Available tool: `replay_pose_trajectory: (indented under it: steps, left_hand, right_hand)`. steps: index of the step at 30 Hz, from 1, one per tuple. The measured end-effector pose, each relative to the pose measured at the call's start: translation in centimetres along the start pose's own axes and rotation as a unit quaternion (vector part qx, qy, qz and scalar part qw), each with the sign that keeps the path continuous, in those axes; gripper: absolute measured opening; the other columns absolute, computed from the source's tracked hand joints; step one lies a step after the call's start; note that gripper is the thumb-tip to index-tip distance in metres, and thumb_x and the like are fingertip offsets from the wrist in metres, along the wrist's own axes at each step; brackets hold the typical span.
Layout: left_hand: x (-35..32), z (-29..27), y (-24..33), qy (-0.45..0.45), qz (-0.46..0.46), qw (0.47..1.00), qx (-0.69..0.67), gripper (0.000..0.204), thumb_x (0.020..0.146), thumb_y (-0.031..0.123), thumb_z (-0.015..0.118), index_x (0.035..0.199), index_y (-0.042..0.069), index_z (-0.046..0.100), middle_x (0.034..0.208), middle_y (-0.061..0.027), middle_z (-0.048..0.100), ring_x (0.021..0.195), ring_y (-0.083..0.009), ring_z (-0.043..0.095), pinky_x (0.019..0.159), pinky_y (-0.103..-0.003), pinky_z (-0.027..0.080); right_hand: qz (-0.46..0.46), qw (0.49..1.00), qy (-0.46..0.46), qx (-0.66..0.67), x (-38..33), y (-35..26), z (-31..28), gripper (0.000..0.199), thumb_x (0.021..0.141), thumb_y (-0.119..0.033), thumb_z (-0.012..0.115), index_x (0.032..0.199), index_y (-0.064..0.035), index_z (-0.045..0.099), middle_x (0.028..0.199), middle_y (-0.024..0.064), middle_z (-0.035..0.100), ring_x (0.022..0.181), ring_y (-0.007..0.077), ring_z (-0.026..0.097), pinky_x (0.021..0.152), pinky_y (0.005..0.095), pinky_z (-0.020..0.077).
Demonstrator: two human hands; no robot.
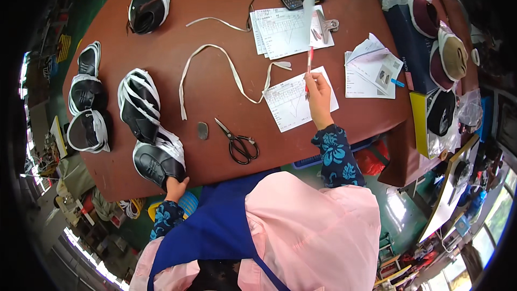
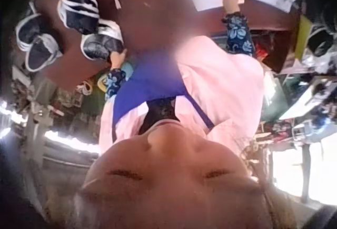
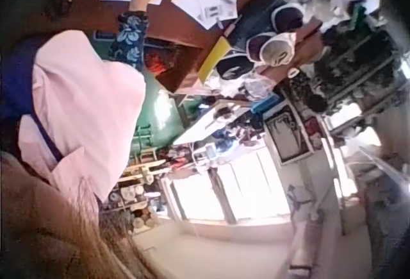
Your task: Trimming and assembling various shoe components at a factory workbench.
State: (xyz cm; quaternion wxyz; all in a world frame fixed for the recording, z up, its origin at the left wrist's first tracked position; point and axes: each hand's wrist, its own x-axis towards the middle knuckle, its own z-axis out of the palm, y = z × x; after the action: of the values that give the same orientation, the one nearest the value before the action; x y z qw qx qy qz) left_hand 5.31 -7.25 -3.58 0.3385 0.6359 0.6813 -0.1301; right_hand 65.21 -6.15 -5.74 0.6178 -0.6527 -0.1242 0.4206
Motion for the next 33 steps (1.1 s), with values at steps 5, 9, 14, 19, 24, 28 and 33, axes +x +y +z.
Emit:
replay_pose_trajectory:
  steps: [5,9,14,19,24,28,33]
  left_hand:
    - [0.1,-0.1,-0.2,-0.029,-0.012,0.999,-0.027,0.069,0.077,0.021,0.08,0.136,-0.002,0.053,0.137,-0.0221,0.056,0.131,-0.0342,0.051,0.109,-0.04,0.038]
    - [-0.5,-0.6,0.9,0.001,0.023,0.999,-0.032,0.063,0.077,0.021,0.08,0.133,-0.001,0.057,0.131,-0.0205,0.061,0.124,-0.0341,0.057,0.105,-0.04,0.043]
    - [-0.4,-0.2,0.4,0.015,0.052,0.998,-0.037,0.06,0.077,0.02,0.079,0.13,0.001,0.059,0.126,-0.0209,0.063,0.12,-0.0365,0.058,0.101,-0.041,0.044]
    - [-0.3,-0.3,0.8,0.009,0.037,0.999,-0.034,0.059,0.077,0.02,0.079,0.129,0.001,0.059,0.127,-0.0205,0.063,0.12,-0.0364,0.058,0.101,-0.041,0.044]
    - [-0.5,-0.6,0.8,-0.003,0.006,1.0,-0.029,0.061,0.077,0.022,0.08,0.13,0.001,0.059,0.128,-0.0207,0.063,0.121,-0.0354,0.058,0.101,-0.04,0.044]
    - [-1.3,-2.4,5.3,0.024,0.01,0.995,-0.1,0.055,0.085,0.035,0.075,0.125,-0.001,0.062,0.117,-0.021,0.068,0.112,-0.0335,0.064,0.095,-0.038,0.048]
    - [-1.5,-2.3,3.0,0.095,-0.01,0.99,0.106,0.051,0.083,0.045,0.073,0.084,-0.005,0.07,0.083,-0.0281,0.068,0.082,-0.0447,0.067,0.075,-0.05,0.052]
  right_hand:
    - [0.129,0.984,-0.073,0.098,-0.7,-0.4,-1.6,0.016,0.099,-0.02,0.06,0.088,-0.008,0.056,0.068,-0.0039,0.05,0.05,0.0024,0.039,0.045,0.0194,0.0263]
    - [0.094,0.979,-0.181,-0.012,-1.4,-0.8,-1.5,0.015,0.099,-0.014,0.059,0.087,-0.0064,0.055,0.069,0.0031,0.06,0.054,0.0059,0.051,0.048,0.0191,0.0377]
    - [-0.147,0.966,-0.094,-0.19,0.7,3.8,-2.8,0.013,0.1,-0.011,0.058,0.091,-0.0017,0.058,0.068,0.0022,0.061,0.057,0.0049,0.053,0.052,0.0206,0.0408]
    - [-0.228,0.933,-0.096,-0.261,1.2,4.3,-2.7,0.016,0.098,-0.013,0.062,0.086,-0.0014,0.058,0.063,0.0029,0.059,0.055,0.0068,0.053,0.049,0.0247,0.0389]
    - [-0.165,0.969,-0.081,-0.164,1.4,4.9,-2.3,0.011,0.1,-0.012,0.059,0.095,-0.0023,0.058,0.077,0.0044,0.065,0.057,0.0079,0.057,0.052,0.0239,0.0436]
    - [-0.014,0.993,-0.063,-0.096,2.1,2.3,-1.3,0.033,0.105,-0.031,0.051,0.112,-0.0014,0.061,0.091,0.0102,0.071,0.062,0.0087,0.062,0.05,0.0197,0.0426]
    - [0.018,0.989,0.056,-0.135,0.8,0.9,-0.5,0.031,0.101,-0.028,0.058,0.112,0.0015,0.059,0.085,0.0099,0.069,0.055,0.008,0.056,0.046,0.0197,0.038]
